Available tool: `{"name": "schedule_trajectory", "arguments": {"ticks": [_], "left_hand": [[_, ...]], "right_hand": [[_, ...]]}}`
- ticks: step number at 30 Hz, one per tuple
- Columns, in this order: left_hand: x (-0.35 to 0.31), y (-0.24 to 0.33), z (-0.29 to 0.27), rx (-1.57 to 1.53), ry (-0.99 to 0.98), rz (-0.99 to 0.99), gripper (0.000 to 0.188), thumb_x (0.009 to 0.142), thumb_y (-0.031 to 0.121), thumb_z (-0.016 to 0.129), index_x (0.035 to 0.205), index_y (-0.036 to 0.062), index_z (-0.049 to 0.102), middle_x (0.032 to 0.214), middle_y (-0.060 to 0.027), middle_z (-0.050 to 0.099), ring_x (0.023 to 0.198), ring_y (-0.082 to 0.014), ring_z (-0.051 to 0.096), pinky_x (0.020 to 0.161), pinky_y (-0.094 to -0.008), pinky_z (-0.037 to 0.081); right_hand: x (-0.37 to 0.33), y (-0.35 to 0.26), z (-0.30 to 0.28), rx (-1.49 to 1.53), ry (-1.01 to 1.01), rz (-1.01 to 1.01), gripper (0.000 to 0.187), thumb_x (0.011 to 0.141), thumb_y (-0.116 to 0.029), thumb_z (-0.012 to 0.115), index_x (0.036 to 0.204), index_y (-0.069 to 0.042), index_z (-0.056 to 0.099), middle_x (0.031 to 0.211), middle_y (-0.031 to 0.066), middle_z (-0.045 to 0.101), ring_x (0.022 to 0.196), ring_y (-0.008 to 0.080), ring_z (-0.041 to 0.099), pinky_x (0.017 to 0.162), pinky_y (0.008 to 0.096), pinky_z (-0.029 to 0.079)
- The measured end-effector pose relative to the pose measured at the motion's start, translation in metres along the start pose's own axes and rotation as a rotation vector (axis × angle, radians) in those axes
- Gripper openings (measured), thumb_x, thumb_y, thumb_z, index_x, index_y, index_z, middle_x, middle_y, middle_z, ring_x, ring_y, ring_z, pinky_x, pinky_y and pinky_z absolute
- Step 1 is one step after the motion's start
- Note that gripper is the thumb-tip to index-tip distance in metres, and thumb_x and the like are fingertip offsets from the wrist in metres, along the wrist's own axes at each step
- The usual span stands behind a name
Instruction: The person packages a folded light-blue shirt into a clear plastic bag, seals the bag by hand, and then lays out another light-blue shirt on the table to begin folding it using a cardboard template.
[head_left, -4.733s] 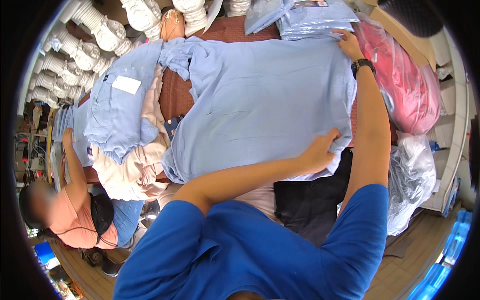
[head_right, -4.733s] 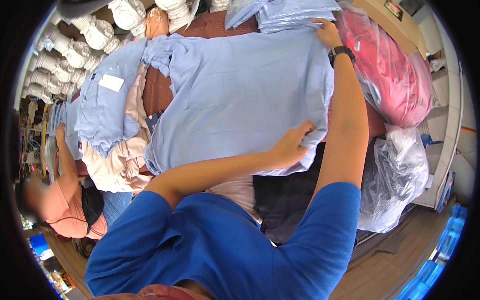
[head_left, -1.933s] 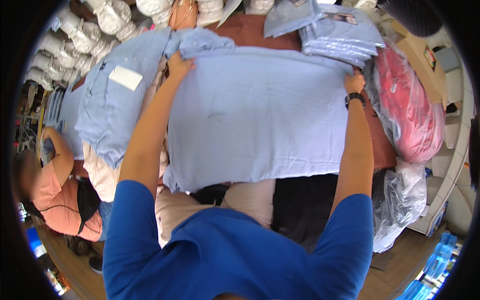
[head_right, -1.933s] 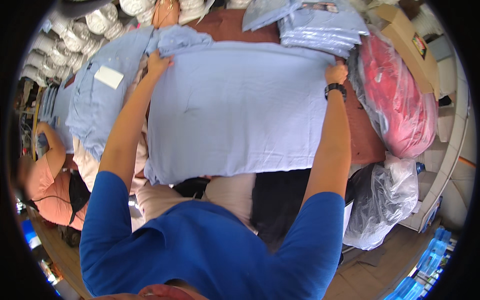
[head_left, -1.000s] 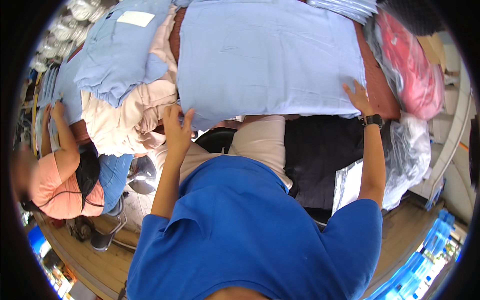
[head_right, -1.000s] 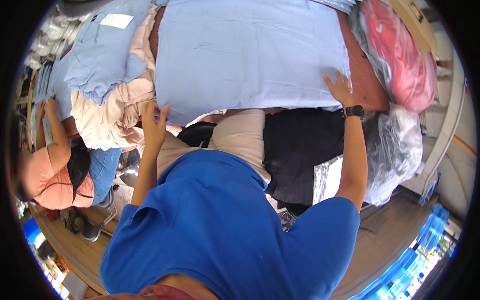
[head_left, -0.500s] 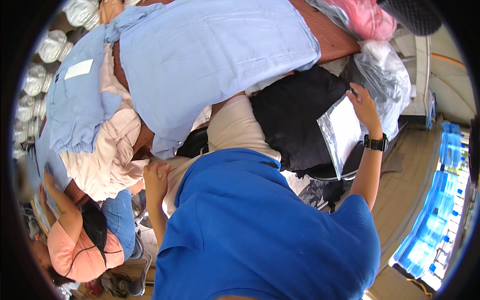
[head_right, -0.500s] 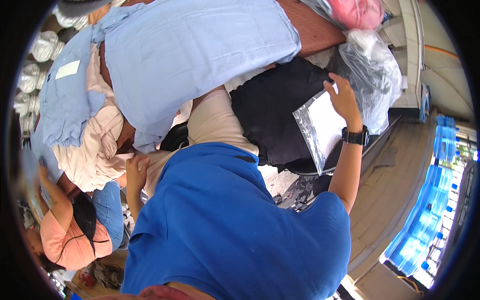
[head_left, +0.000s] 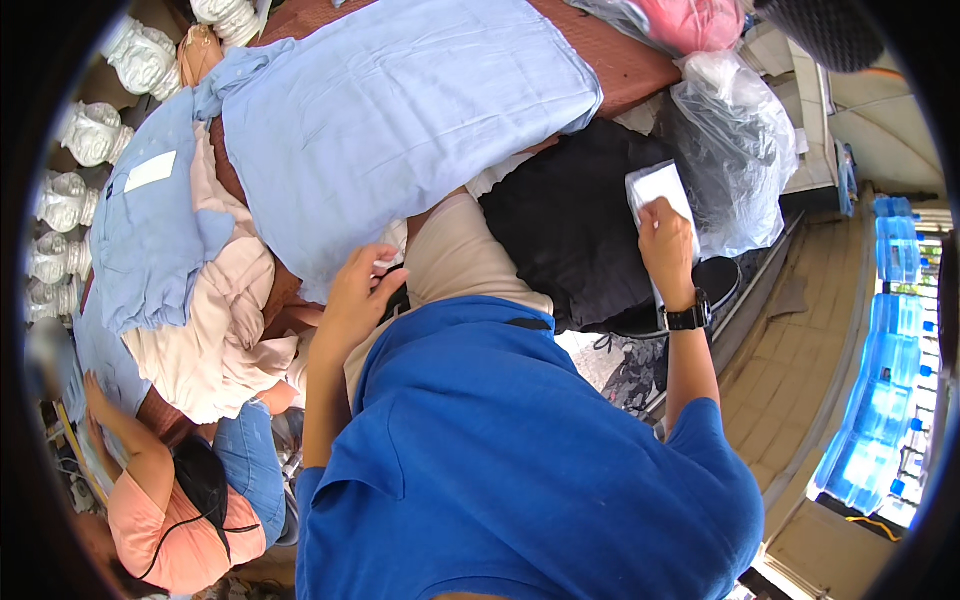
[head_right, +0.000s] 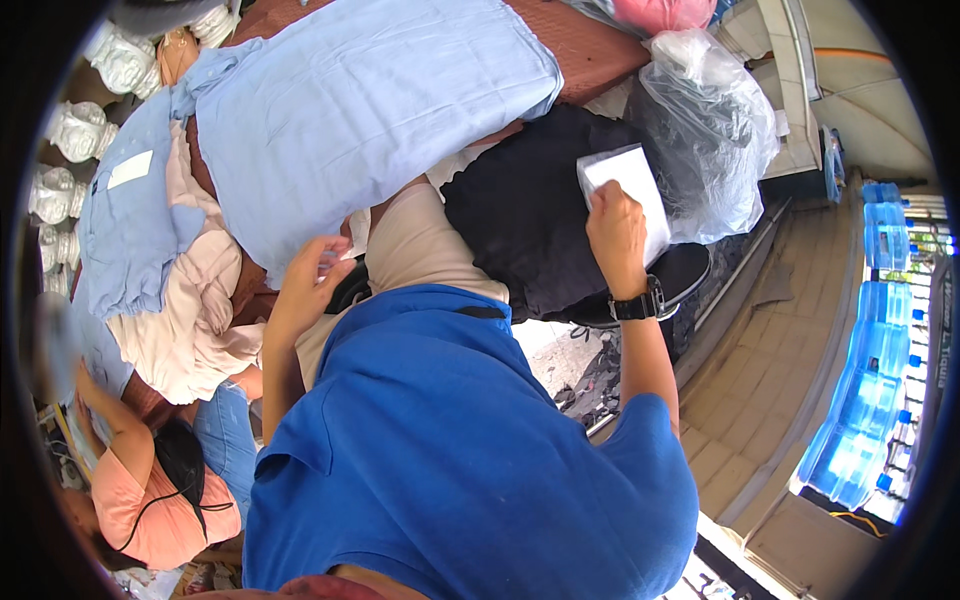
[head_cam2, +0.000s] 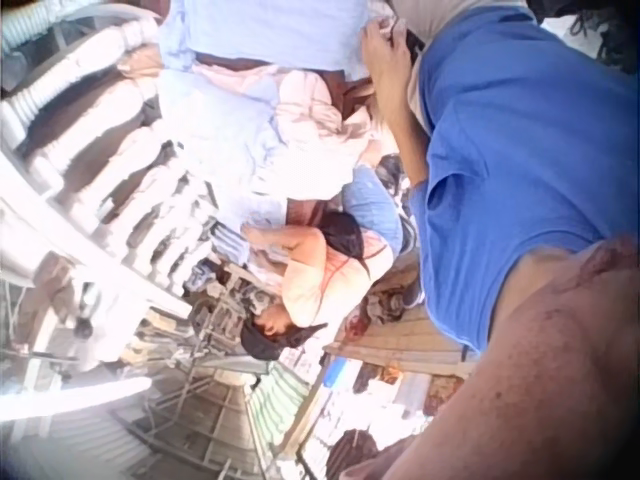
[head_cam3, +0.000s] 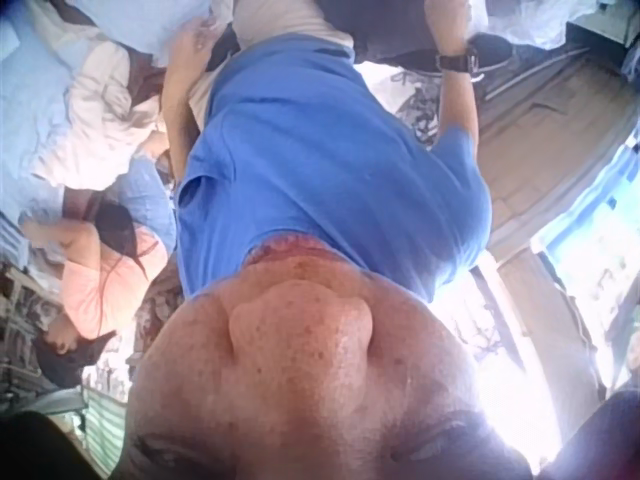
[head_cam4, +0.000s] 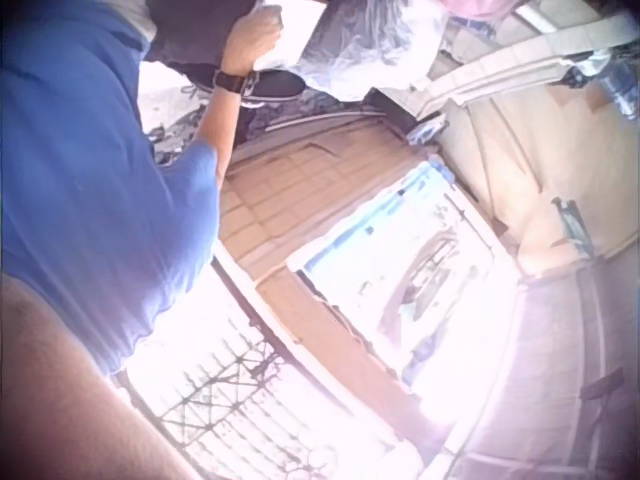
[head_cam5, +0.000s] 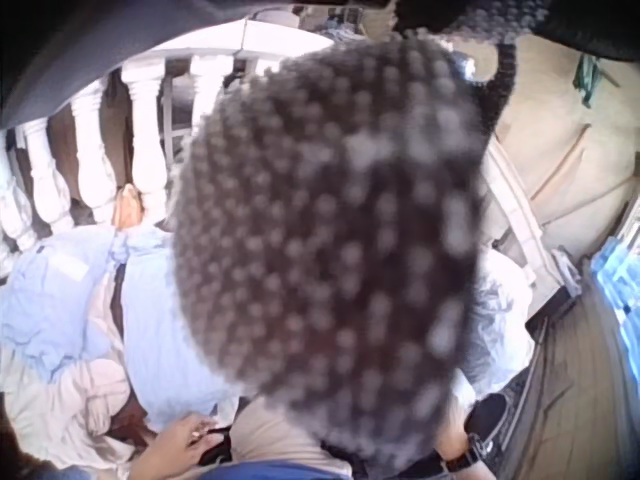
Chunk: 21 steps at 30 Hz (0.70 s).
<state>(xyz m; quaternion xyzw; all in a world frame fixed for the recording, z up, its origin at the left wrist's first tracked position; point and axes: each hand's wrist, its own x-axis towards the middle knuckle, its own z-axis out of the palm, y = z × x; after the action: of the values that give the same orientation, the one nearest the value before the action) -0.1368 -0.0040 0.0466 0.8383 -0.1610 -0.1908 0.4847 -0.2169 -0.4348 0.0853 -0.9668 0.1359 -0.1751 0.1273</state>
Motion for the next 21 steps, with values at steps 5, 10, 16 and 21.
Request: {"name": "schedule_trajectory", "arguments": {"ticks": [5,10,16,21], "left_hand": [[0.024,0.041,0.035,-0.239,-0.157,0.269,0.072,0.091,0.022,0.077,0.150,0.0047,0.039,0.149,-0.0169,0.049,0.131,-0.0312,0.054,0.108,-0.0428,0.045],[0.053,0.071,0.019,-0.256,0.156,0.274,0.061,0.094,0.016,0.073,0.146,0.0007,0.044,0.140,-0.0181,0.056,0.132,-0.0266,0.053,0.108,-0.0399,0.044],[0.090,0.016,-0.062,-0.447,0.329,0.126,0.032,0.102,0.015,0.061,0.129,-0.0005,0.056,0.106,-0.0103,0.073,0.092,-0.0142,0.066,0.081,-0.0283,0.051],[0.080,0.001,-0.119,-0.482,0.244,0.123,0.028,0.100,0.011,0.061,0.127,0.0031,0.057,0.104,-0.0096,0.073,0.087,-0.0168,0.066,0.077,-0.0294,0.051]], "right_hand": [[0.032,-0.088,0.039,0.810,0.004,0.047,0.015,0.094,-0.008,0.071,0.096,0.000,0.059,0.090,0.0049,0.065,0.082,0.0106,0.064,0.068,0.0262,0.055],[0.075,-0.191,0.073,1.378,-0.335,0.115,0.017,0.092,-0.006,0.071,0.099,0.001,0.056,0.094,0.0099,0.064,0.081,0.0124,0.064,0.071,0.0272,0.058],[0.138,-0.254,0.095,1.180,-0.200,-0.522,0.041,0.089,-0.016,0.079,0.122,0.001,0.060,0.113,0.0093,0.066,0.100,0.0185,0.066,0.088,0.0336,0.054],[0.178,-0.261,0.132,1.075,-0.674,-0.491,0.050,0.086,-0.026,0.083,0.128,-0.004,0.067,0.118,0.0070,0.070,0.105,0.0163,0.062,0.090,0.0325,0.050]]}}
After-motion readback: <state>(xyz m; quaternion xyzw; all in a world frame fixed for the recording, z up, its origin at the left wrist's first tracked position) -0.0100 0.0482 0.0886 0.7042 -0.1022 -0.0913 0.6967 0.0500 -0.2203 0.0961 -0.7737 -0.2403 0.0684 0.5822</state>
